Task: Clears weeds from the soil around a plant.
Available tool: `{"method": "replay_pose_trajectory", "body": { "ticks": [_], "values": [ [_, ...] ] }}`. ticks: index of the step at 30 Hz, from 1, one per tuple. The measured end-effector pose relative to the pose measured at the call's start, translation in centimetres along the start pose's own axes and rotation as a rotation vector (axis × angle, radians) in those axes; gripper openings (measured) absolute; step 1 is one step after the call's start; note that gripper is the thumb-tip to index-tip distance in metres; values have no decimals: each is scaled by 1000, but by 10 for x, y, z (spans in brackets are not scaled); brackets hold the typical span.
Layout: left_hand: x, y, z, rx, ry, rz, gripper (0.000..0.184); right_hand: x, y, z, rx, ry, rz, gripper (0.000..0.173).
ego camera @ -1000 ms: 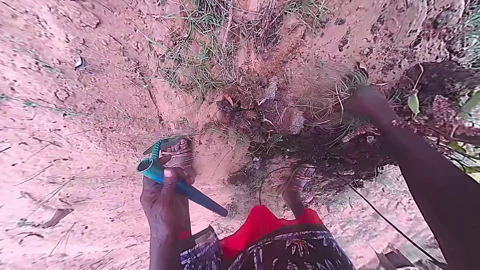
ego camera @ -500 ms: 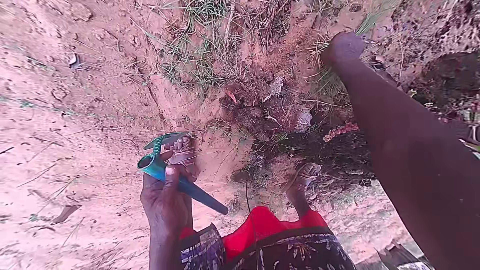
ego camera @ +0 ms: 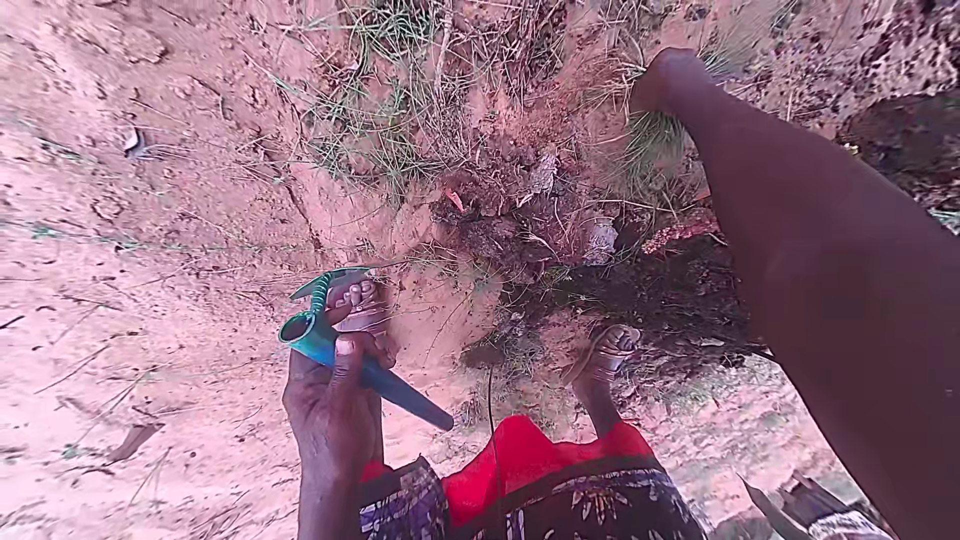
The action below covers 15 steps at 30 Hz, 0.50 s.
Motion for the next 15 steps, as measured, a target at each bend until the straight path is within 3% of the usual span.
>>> {"method": "replay_pose_trajectory", "body": {
  "ticks": [3, 5, 7, 9, 12, 15],
  "values": [
    [2, -1, 0, -4, 4, 8, 23, 2, -2, 19, -31, -20, -113, 32],
    [4, -2, 0, -11, 8, 15, 23, 6, 11, 31, -21, -223, -133, 26],
    [4, -1, -1, -9, 15, 11, 23, -2, 45, 41, -77, -361, -171, 25],
    [4, -2, -2, 4, 11, -5, 22, -27, 96, 51, -184, -191, -315, 22],
    [5, -3, -3, 0, -16, -13, 23, -36, 139, 91, -254, 37, -447, 37],
    [8, -4, -4, 0, -21, 1, 23, -20, 151, 103, -264, 17, -328, 55]
  ]
}}
Point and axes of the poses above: each hand's wrist, its own y-axis away from the middle knuckle, its own z-axis out of the palm, x = y × z, the point moved 4 cm from there along -y, towards the middle knuckle, and after that the axes turned 2 degrees about x, right-handed, at the moved point
